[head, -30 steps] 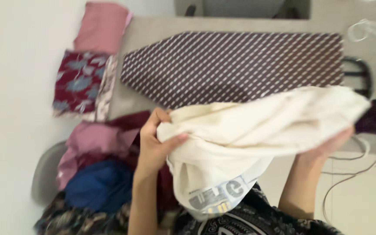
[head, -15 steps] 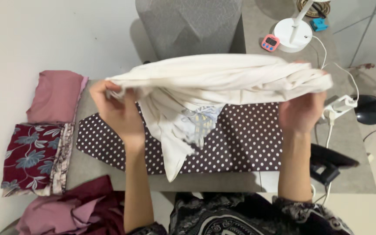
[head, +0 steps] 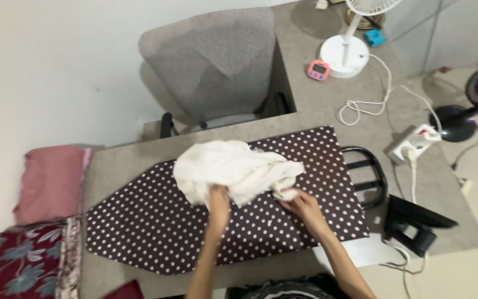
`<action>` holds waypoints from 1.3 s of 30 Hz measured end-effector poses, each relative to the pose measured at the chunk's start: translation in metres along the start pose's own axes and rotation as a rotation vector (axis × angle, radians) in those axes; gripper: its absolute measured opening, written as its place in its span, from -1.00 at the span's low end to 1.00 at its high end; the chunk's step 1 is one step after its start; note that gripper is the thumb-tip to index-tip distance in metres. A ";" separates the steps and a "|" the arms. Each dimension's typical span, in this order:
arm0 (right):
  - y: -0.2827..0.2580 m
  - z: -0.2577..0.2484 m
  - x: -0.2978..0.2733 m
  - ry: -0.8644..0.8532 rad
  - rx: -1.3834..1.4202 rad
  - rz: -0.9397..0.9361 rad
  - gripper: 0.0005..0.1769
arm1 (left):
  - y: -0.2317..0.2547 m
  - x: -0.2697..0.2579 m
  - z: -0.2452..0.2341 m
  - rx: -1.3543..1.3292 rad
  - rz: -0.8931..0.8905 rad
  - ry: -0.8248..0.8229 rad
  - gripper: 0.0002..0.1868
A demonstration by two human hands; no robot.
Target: The person irons a white shirt on a polka-dot ironing board. They fold and smooth different sections of the shirt by hand before pressing it with an iron.
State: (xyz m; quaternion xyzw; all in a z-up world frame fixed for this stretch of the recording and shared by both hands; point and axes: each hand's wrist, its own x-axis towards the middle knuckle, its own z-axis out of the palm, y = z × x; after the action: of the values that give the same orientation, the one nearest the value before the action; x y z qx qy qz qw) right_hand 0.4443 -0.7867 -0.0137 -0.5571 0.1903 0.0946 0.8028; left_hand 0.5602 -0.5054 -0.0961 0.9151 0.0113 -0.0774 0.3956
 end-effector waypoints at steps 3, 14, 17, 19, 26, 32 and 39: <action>-0.044 0.009 0.031 0.079 0.036 -0.135 -0.55 | 0.025 0.101 -0.043 -0.447 0.335 0.188 -0.67; -0.082 -0.078 -0.035 0.389 0.076 -0.709 -0.71 | 0.148 0.000 -0.232 -1.156 0.056 0.392 -0.79; -0.059 -0.083 -0.061 0.510 -0.572 -0.226 -0.73 | 0.138 -0.026 -0.214 -1.003 0.015 0.244 -0.81; -0.052 -0.070 -0.078 0.483 -0.872 -0.393 -0.69 | 0.134 -0.049 -0.188 -0.789 -0.095 0.115 -0.80; -0.057 0.051 -0.072 -0.078 -0.374 -0.415 -0.57 | 0.201 -0.126 -0.122 -0.743 0.281 -0.247 -0.74; -0.054 0.104 -0.045 -0.110 -0.230 -0.375 -0.58 | 0.211 -0.188 -0.161 -0.799 0.810 -1.085 -0.86; -0.061 0.105 -0.044 -0.089 -0.202 -0.376 -0.58 | 0.212 -0.175 -0.193 -0.348 0.478 -0.493 -0.60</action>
State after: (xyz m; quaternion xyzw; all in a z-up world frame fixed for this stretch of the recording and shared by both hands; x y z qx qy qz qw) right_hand 0.4473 -0.7087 0.0895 -0.6557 0.0371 -0.0137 0.7540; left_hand 0.4308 -0.5035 0.2138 0.7649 -0.2849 -0.1976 0.5428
